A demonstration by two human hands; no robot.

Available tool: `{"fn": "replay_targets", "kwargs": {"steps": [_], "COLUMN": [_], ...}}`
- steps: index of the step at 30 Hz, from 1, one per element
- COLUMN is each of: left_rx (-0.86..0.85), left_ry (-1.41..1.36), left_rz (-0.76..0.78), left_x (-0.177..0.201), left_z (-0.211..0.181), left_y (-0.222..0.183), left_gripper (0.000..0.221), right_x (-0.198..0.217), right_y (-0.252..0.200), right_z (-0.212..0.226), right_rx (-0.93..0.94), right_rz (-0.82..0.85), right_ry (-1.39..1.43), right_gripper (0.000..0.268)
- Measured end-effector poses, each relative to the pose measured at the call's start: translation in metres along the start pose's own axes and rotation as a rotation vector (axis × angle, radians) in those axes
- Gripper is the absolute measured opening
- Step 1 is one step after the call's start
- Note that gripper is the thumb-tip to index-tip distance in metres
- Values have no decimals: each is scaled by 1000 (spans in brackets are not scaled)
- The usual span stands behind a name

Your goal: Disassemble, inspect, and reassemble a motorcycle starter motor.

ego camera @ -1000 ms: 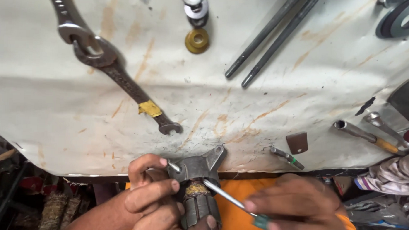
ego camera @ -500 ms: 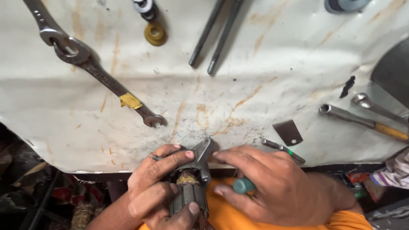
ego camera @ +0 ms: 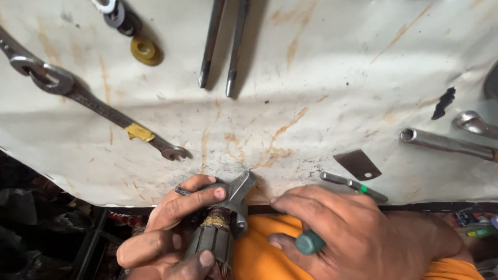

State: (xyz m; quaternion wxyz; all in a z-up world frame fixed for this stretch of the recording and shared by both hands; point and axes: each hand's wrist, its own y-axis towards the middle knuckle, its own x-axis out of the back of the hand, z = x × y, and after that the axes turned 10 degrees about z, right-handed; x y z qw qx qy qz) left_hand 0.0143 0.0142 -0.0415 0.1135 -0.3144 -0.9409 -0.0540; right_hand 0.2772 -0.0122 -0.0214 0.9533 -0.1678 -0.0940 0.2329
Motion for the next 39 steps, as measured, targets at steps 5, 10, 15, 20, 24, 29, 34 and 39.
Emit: {"fn": "replay_targets", "kwargs": {"steps": [5, 10, 15, 20, 24, 29, 34, 39], "left_rx": [246, 229, 229, 197, 77, -93, -279, -303], "left_ry": [-86, -96, -42, -27, -140, -264, -214, -137], "left_rz": [21, 66, 1, -66, -51, -68, -19, 24], "left_x": [5, 8, 3, -1, -6, -10, -2, 16], "left_z": [-25, -22, -34, -53, -49, -54, -54, -69], "left_y": [24, 5, 3, 16, -5, -31, -52, -59], "left_gripper": [27, 29, 39, 71, 68, 64, 71, 81], "right_x": [1, 4, -1, -4, -14, -38, -68, -92], "right_y": [-4, -5, -34, -53, -66, -83, -90, -93], "right_z": [-1, 6, 10, 26, 42, 95, 120, 132], "right_rx": [36, 75, 65, 166, 216, 324, 343, 407], "right_rz": [-48, -82, -149, -196, -176, -261, -328, -251], "right_ry": [12, 32, 18, -7, 4, -67, -115, -164], "right_gripper": [49, 47, 39, 34, 32, 25, 20, 19]}}
